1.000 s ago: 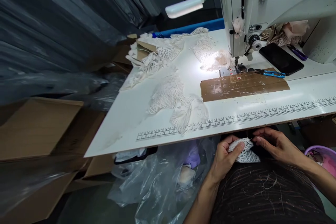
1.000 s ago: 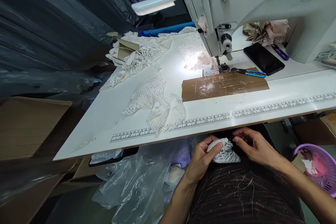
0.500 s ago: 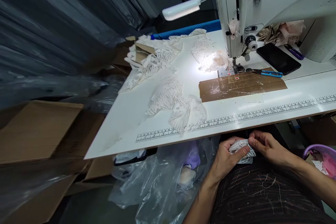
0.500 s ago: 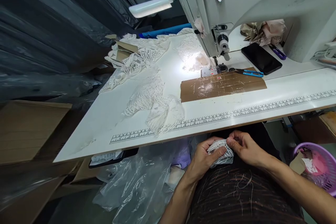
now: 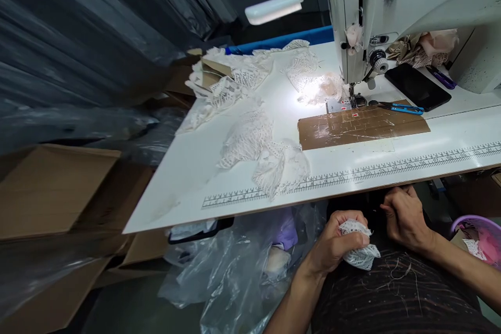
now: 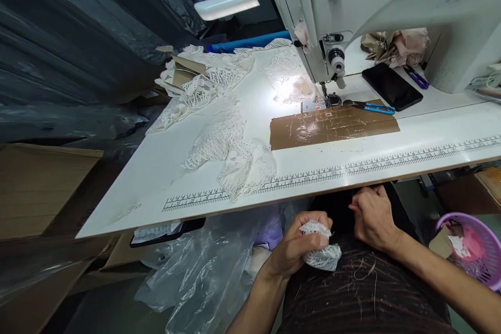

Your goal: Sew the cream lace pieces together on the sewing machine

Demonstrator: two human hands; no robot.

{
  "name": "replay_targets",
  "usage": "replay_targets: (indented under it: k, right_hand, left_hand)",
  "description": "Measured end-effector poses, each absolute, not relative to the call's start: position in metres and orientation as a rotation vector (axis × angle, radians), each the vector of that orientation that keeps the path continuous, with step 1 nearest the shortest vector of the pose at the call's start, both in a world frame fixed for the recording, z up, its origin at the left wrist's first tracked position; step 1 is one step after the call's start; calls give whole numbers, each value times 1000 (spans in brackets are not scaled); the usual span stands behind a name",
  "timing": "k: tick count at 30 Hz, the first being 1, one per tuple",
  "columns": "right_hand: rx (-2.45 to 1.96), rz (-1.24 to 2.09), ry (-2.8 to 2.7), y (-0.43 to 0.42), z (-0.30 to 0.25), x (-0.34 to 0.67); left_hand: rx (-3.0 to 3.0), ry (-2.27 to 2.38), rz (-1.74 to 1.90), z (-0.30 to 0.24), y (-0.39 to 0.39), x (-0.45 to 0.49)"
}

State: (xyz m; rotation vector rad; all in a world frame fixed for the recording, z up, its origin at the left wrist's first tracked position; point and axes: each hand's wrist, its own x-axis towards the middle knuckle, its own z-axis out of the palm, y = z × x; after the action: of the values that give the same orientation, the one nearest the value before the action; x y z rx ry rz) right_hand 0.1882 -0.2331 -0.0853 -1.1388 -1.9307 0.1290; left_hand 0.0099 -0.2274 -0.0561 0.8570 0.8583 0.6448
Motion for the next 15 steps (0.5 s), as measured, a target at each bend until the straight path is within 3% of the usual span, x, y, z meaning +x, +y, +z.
replay_targets:
  k: [3, 7, 9, 15]
  right_hand:
    - [-1235, 363, -1857, -234, -89, 196]
    - [-1234, 1206, -1617, -241, -80, 192]
    - [-1212, 1457, -1533, -242, -75, 188]
    - [-1225, 1576, -1502, -236, -68, 191]
  left_hand:
    - [863, 922, 640, -57, -229, 12]
    - [1118, 1074, 587, -60, -227, 17]
    - [1288, 1149, 588, -63, -226, 17]
    - [1324, 1102, 557, -64, -224, 5]
